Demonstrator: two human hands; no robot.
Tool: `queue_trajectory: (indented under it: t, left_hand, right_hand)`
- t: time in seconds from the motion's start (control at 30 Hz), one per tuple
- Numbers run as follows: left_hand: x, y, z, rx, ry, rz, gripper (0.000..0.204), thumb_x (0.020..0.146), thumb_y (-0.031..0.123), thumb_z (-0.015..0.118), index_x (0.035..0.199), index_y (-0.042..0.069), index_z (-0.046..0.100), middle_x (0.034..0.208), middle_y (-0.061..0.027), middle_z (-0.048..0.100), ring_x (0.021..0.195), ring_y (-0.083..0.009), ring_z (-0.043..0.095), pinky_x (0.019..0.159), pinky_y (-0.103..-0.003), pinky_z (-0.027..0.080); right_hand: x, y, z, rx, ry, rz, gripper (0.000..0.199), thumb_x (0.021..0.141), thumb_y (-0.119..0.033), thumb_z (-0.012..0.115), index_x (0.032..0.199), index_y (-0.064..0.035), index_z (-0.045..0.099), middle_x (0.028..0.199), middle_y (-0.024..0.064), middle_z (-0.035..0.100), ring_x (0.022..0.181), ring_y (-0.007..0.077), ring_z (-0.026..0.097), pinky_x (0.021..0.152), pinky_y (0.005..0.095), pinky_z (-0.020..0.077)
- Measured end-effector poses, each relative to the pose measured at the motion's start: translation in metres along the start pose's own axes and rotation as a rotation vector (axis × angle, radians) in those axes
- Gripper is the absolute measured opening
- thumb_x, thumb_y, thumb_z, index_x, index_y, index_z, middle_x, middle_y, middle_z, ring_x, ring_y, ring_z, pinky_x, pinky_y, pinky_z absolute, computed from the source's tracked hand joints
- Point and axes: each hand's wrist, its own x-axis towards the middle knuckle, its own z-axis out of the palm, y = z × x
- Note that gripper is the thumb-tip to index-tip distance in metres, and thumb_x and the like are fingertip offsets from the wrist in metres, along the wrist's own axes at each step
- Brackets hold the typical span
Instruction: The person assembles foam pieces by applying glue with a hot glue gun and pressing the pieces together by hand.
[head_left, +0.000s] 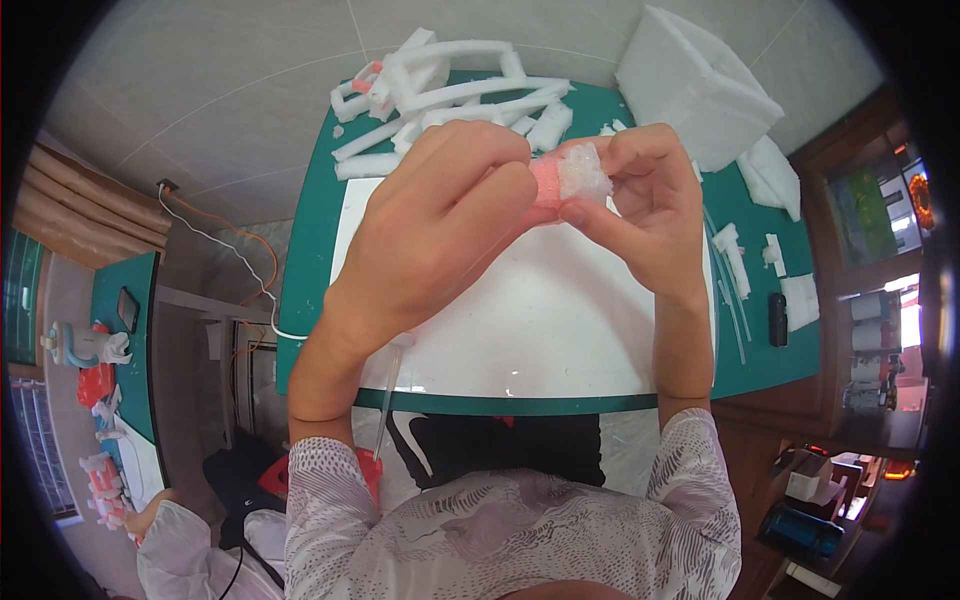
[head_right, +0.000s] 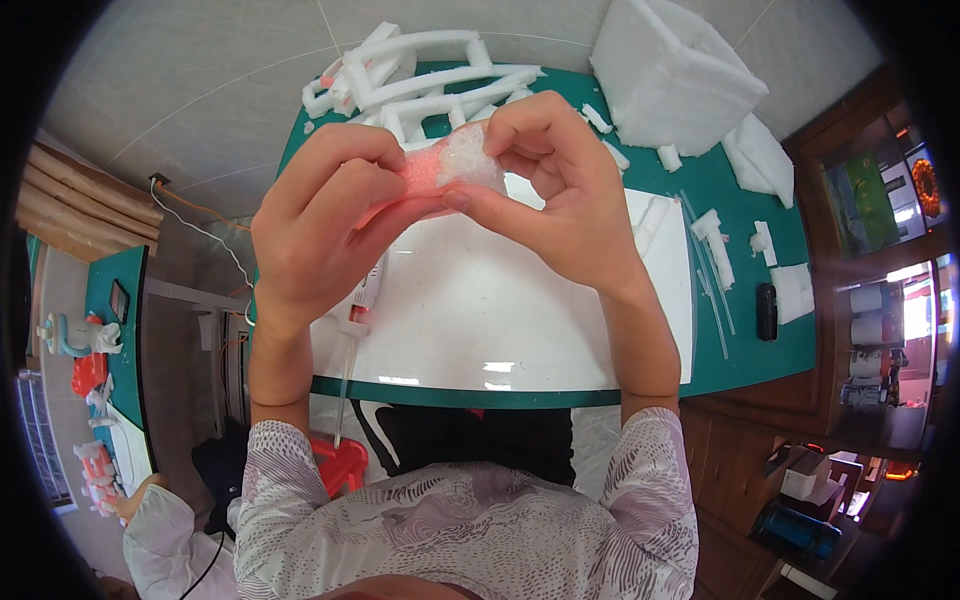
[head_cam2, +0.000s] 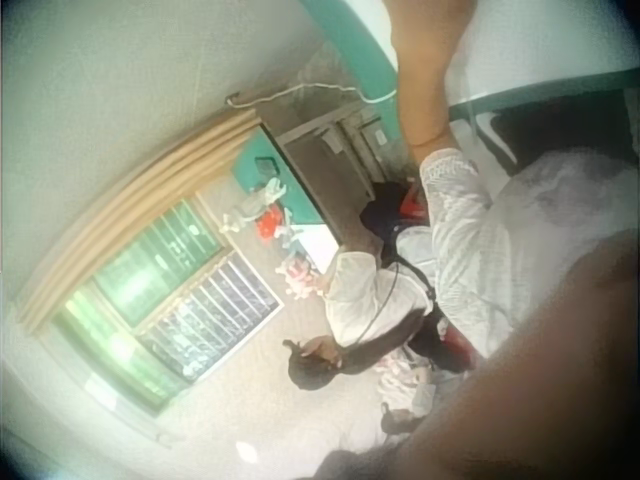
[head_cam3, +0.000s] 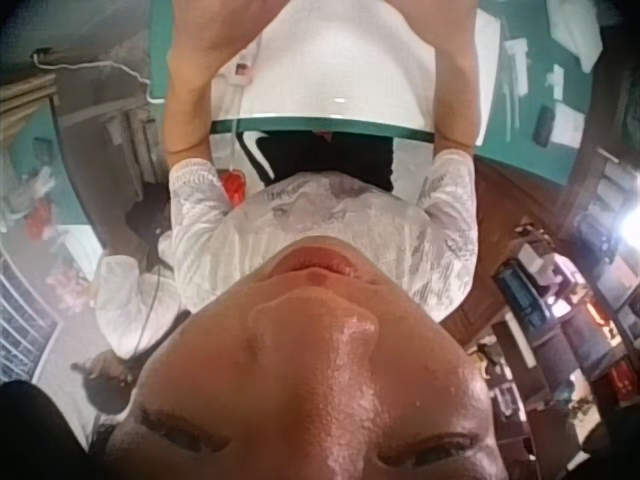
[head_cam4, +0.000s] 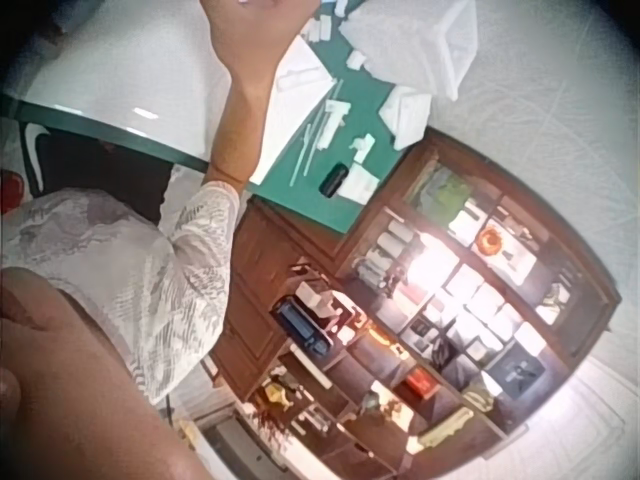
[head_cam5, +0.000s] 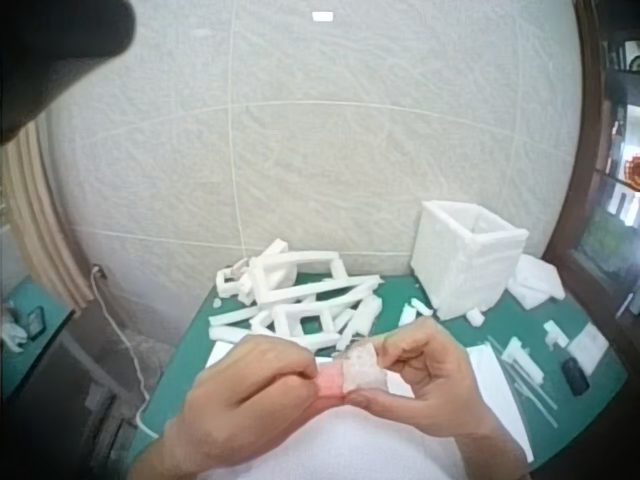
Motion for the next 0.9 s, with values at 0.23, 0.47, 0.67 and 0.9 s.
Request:
queue_trajectory:
  t: [0.23, 0.47, 0.67, 0.9]
  left_hand:
    - [0.001, 0.000, 0.002, -0.010, -0.022, -0.011, 0.035, 0.062, 0.011, 0.088, 0.080, 0.004, 0.059, 0.090, -0.0069, 0.061, 0.070, -0.0179, 0.058, 0.056, -0.026, 0.048]
    - [0.002, 0.001, -0.051, 0.049, -0.113, -0.143, 0.034, 0.068, 0.009, 0.085, 0.093, 0.002, 0.064, 0.101, -0.0111, 0.064, 0.089, -0.0241, 0.063, 0.078, -0.032, 0.051]
    - [-0.054, -0.010, -0.103, 0.167, -0.117, -0.415, 0.021, 0.080, -0.005, 0.065, 0.100, 0.000, 0.062, 0.102, -0.0133, 0.064, 0.093, -0.0270, 0.063, 0.083, -0.032, 0.049]
    - [-0.154, 0.006, -0.078, 0.108, -0.731, -0.589, 0.048, 0.072, -0.005, 0.060, 0.119, 0.004, 0.055, 0.128, -0.0168, 0.053, 0.122, -0.0336, 0.051, 0.102, -0.040, 0.039]
  right_hand:
    - [0.001, 0.000, -0.002, 0.007, -0.009, -0.039, 0.037, 0.076, 0.005, 0.077, 0.103, -0.0036, 0.052, 0.102, 0.0053, 0.057, 0.103, 0.0139, 0.060, 0.094, 0.0302, 0.0511]
    - [-0.003, 0.001, -0.005, -0.018, 0.074, -0.095, 0.041, 0.075, 0.012, 0.074, 0.104, -0.0040, 0.049, 0.106, 0.0100, 0.061, 0.100, 0.0167, 0.061, 0.091, 0.0306, 0.0492]
    - [0.000, -0.005, -0.011, -0.061, 0.120, -0.109, 0.043, 0.075, 0.011, 0.074, 0.106, -0.0044, 0.049, 0.103, 0.0086, 0.059, 0.098, 0.0168, 0.061, 0.089, 0.0291, 0.0477]
    - [0.002, 0.003, -0.012, -0.066, 0.174, -0.050, 0.041, 0.077, 0.010, 0.074, 0.107, -0.0041, 0.051, 0.100, 0.0070, 0.058, 0.097, 0.0157, 0.061, 0.088, 0.0277, 0.0471]
